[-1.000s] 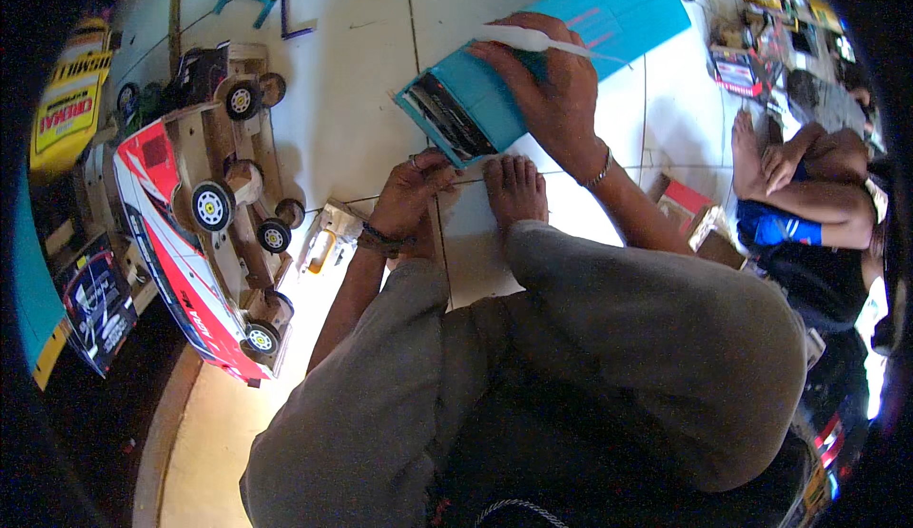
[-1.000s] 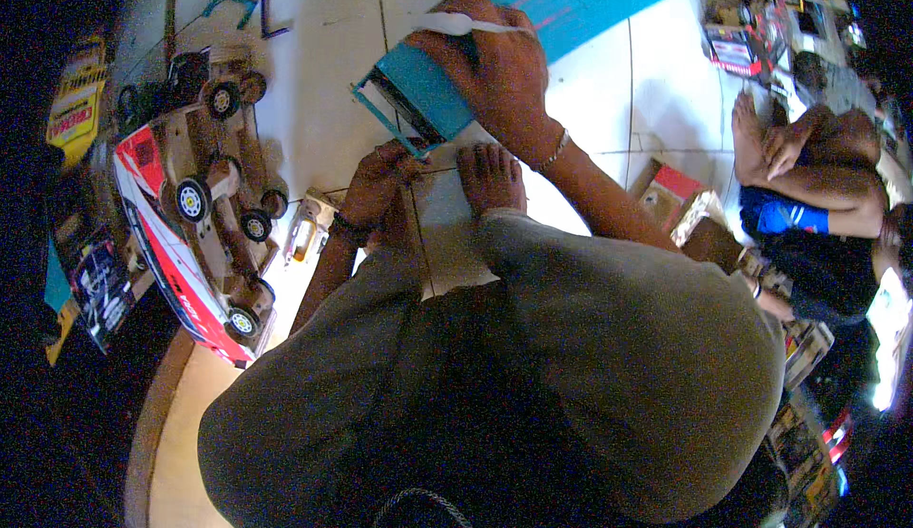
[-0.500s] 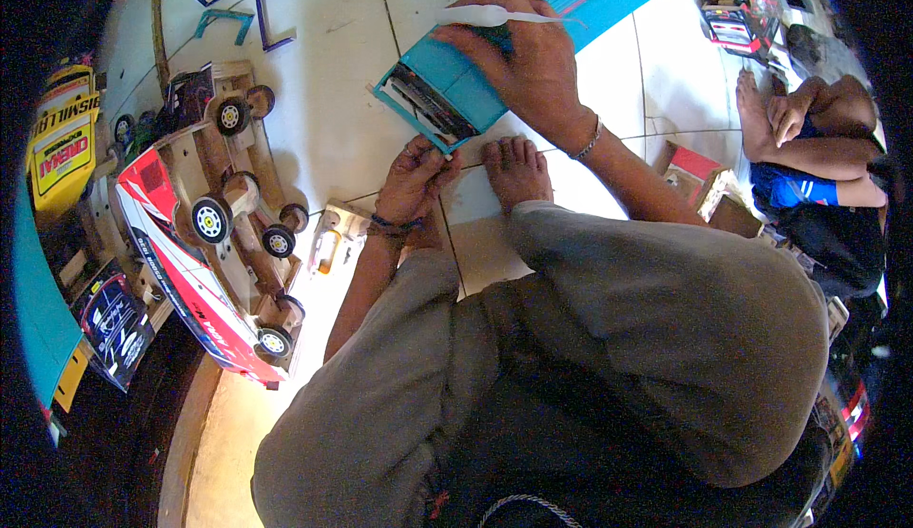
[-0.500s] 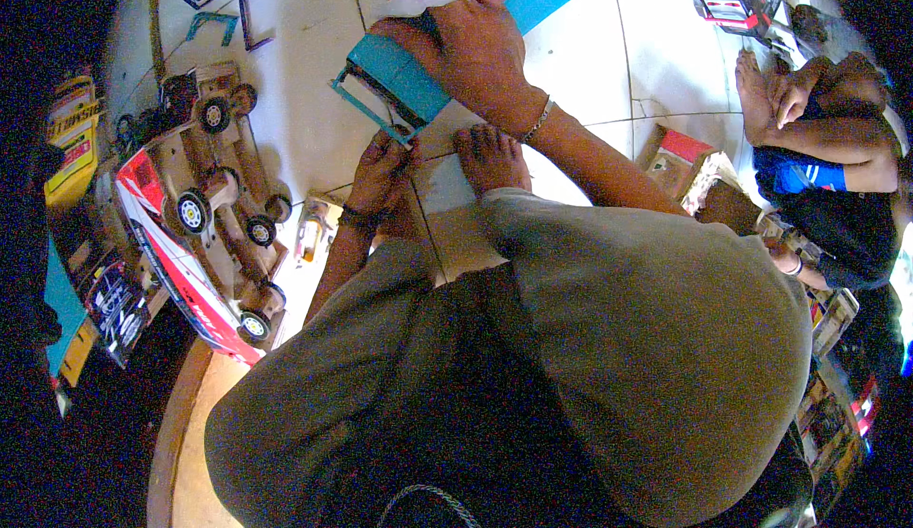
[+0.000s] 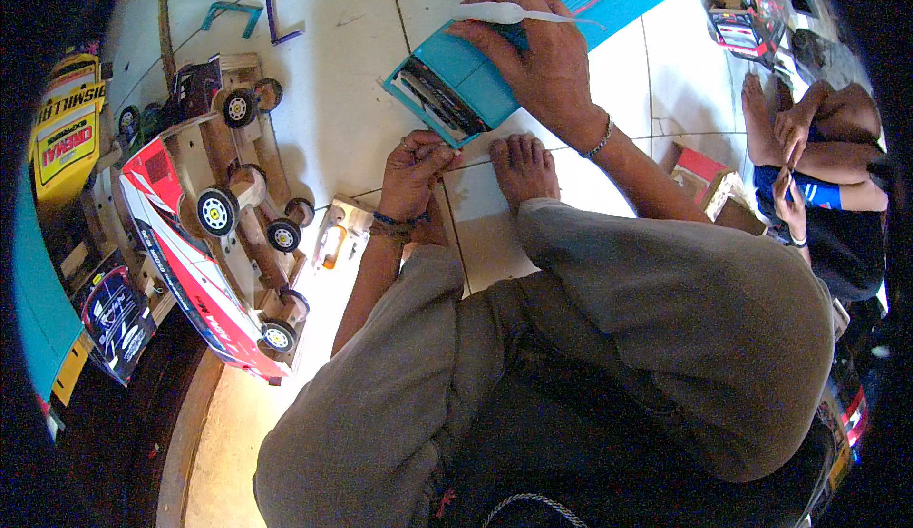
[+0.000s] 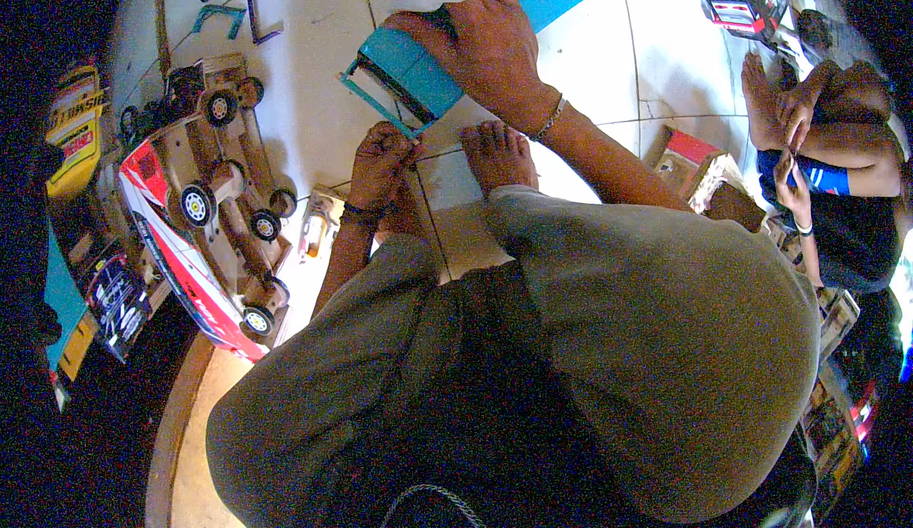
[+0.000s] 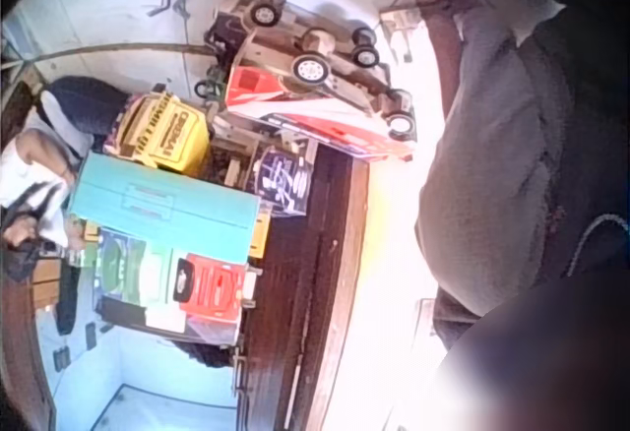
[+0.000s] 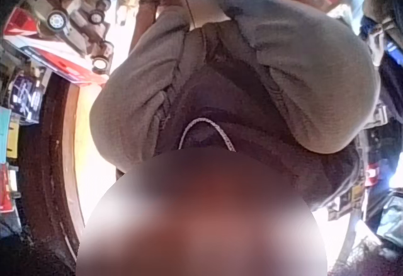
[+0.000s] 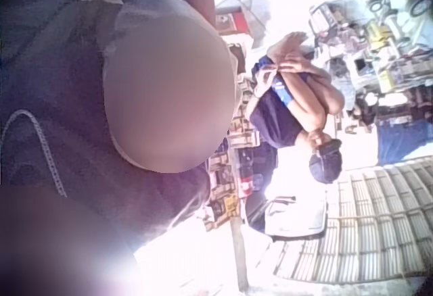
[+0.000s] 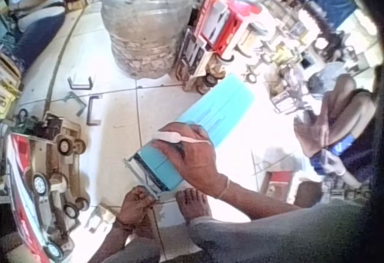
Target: The person sits on the floor and assembles a wooden toy truck. They use a handheld tool to tighten components on the truck body, then apply glue from a bottle to the interior of the truck's cargo area.
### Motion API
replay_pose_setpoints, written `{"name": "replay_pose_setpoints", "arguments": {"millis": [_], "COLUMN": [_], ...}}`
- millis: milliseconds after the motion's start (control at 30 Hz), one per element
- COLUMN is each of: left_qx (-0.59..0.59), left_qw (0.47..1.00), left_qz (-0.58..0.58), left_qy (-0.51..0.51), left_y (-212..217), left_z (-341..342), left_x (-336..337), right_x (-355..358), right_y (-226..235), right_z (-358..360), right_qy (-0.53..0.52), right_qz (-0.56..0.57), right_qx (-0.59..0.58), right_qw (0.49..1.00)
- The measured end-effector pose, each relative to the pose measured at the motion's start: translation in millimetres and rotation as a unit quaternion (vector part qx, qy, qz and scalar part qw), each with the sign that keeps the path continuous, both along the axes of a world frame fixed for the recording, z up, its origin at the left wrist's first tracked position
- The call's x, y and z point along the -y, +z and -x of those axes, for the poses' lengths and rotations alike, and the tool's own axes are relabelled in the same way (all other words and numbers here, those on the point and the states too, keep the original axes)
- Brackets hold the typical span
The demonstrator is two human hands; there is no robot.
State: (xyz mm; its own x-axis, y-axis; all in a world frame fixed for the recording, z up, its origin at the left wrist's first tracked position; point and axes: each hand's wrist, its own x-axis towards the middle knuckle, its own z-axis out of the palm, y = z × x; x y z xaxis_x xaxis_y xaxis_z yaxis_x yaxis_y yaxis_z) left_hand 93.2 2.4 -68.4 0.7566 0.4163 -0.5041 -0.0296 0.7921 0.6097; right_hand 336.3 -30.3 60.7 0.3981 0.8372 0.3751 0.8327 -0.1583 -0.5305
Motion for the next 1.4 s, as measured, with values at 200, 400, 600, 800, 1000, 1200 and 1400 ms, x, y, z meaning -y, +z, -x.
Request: {"name": "replay_pose_setpoints", "arguments": {"millis": [200, 400, 600, 800, 1000, 1200, 1400], "left_qx": [-0.051, -0.002, 0.034, -0.012, -0.071, -0.071, -0.089], "left_qw": [0.998, 0.997, 0.994, 0.997, 0.994, 0.990, 0.958], "left_qz": [-0.033, -0.058, 0.103, 0.060, 0.026, -0.116, -0.267], "left_qy": [-0.021, -0.054, -0.035, -0.046, 0.077, 0.023, -0.049], "left_y": [3.5, -2.7, -6.9, 4.4, 38.0, 53.4, 64.4], "left_z": [0.6, -1.3, 0.6, -6.1, -22.3, -26.3, -12.4], "left_x": [-0.2, 3.0, -4.1, -8.1, -47.9, -76.3, -76.2], "right_x": [1.1, -0.4, -1.4, -2.4, -32.2, -64.5, -74.9], "right_y": [-2.9, 2.7, 19.7, 54.6, 79.8, 79.9, 59.3], "right_z": [-0.8, 1.1, -3.1, -28.0, -58.1, -69.2, -82.1], "right_qy": [0.002, -0.010, -0.003, 0.087, 0.184, 0.191, 0.204], "right_qz": [-0.008, 0.001, 0.022, 0.140, 0.263, 0.278, 0.289], "right_qx": [0.006, -0.057, -0.211, -0.312, -0.308, -0.303, -0.380], "right_qw": [1.000, 0.998, 0.977, 0.936, 0.896, 0.891, 0.854]}}
